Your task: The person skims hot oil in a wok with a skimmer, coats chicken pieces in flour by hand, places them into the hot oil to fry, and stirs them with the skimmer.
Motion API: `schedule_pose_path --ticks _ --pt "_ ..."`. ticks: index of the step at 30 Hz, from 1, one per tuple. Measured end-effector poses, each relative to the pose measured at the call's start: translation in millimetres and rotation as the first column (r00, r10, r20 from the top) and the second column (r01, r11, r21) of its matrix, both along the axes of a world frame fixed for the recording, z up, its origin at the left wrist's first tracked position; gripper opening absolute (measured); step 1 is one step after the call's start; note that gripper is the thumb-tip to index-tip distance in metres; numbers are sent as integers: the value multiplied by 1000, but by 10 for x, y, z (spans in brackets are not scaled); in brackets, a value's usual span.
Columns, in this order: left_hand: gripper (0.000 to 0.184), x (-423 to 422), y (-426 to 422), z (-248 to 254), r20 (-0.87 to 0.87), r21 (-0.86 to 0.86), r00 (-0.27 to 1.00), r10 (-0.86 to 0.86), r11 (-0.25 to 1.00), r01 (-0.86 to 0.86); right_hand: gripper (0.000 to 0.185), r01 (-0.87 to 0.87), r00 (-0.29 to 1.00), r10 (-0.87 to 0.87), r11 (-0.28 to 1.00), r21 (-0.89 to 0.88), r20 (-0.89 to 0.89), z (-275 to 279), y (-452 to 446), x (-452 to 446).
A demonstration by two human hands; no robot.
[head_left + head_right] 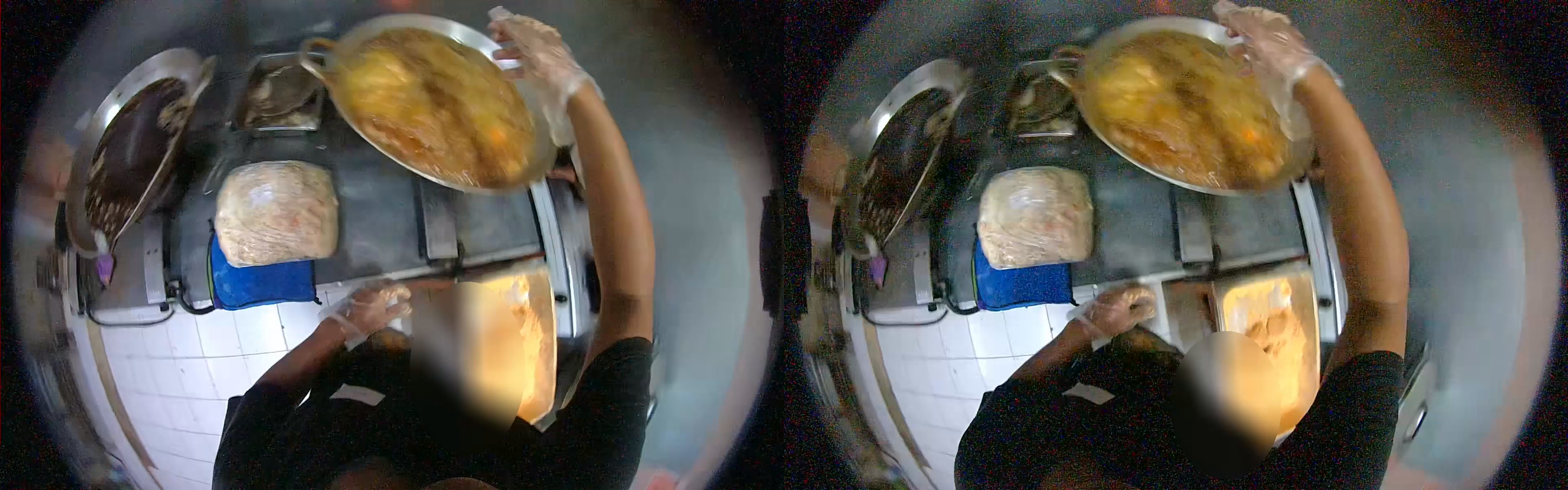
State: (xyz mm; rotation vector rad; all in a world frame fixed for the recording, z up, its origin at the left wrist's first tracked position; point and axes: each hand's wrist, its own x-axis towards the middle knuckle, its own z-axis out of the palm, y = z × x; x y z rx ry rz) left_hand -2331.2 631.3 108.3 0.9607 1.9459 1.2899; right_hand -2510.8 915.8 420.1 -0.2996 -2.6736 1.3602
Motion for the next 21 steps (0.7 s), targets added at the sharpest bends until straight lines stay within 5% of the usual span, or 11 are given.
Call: schedule_pose_path --ticks 5,7,8,10,11,12,14,16,17,19,21 --pt "25 282 1360 -96 22 265 972 -235 939 221 26 283 957 -289 926 -250 15 -966 1549 2419" --pt "29 435 2032 -109 103 292 919 -379 895 337 31 461 863 -476 879 119 172 -2086 2276 3757" --pt "36 621 2386 -400 382 381 831 -404 888 257 40 462 789 -558 814 352 256 -2815 2481 4664" --pt "46 915 3076 -830 360 169 871 -333 942 290 59 -78 716 -556 537 840 422 -4291 2542 6488" --pt "50 1092 3438 -887 35 -103 940 -340 934 342 69 -278 724 -545 329 902 422 -4984 2359 7306" --pt "53 1237 3717 -964 -305 -359 870 -388 893 272 69 -328 476 -560 603 727 678 -4762 2037 7327" --pt "59 1556 4143 -1284 59 -330 879 -474 821 465 78 -21 264 -519 839 543 813 -4699 1454 7372" --pt "65 1902 4492 -1550 417 -256 767 -488 746 614 85 523 318 -668 716 463 673 -4875 1254 7403" --pt "66 2114 4556 -1600 460 -229 740 -491 740 633 83 842 321 -738 509 178 593 -4911 1288 7328" --pt "67 2609 4565 -1630 537 -172 692 -483 740 650 81 894 338 -812 119 -433 476 -4856 1444 7067" --pt "78 2954 4742 -1168 634 -319 675 -377 667 673 83 840 455 -799 239 -488 392 -4535 1553 6878"
